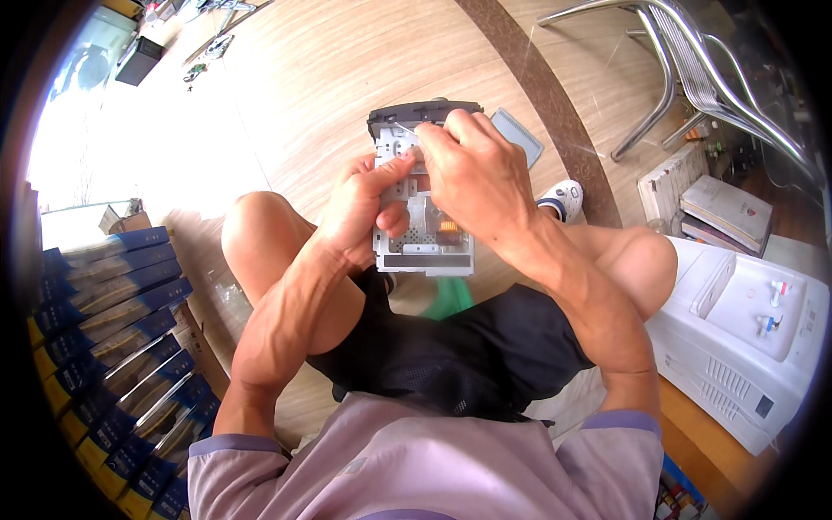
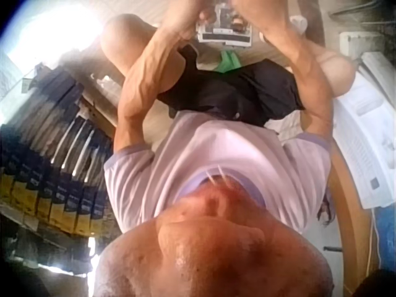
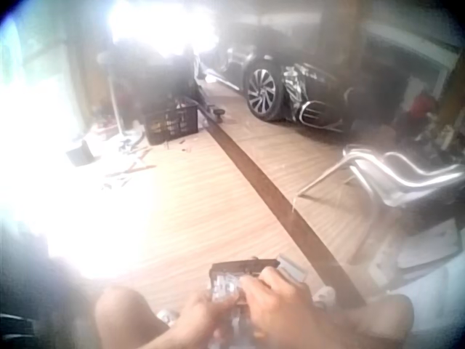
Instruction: The person disassembles a car stereo by using a small screwdriver to pry and unscrew various components of the metal casing and internal circuit boards.
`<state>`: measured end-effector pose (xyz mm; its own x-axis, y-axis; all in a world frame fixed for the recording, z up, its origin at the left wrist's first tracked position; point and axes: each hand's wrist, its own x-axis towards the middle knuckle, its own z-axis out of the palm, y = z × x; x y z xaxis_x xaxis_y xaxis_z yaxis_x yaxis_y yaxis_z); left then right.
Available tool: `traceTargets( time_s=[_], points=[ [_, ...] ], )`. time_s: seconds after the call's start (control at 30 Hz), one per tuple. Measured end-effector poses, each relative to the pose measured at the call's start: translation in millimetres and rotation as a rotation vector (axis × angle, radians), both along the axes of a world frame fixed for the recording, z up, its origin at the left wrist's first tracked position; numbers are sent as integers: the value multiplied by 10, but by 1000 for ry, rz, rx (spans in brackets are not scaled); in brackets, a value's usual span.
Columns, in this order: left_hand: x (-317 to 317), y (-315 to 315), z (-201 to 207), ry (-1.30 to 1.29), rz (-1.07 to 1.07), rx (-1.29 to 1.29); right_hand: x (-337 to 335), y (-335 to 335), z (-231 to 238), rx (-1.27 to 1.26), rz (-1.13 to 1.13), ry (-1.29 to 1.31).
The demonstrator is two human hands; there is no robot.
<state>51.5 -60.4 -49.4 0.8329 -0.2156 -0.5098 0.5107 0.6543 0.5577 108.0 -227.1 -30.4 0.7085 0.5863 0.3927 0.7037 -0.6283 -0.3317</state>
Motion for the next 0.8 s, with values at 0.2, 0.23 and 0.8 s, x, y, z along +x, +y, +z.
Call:
traceTargets(
  time_s=[0.2, 0.23, 0.8],
  points=[
    [-2, 14, -30, -15, -18, 8, 4, 20, -38, 73, -2, 90],
    [-3, 17, -31, -20, -21, 9, 0, 29, -39, 73, -1, 89],
    [-20, -11, -32, -26, -46, 11, -23, 82, -30, 5, -21, 20]
  ],
)
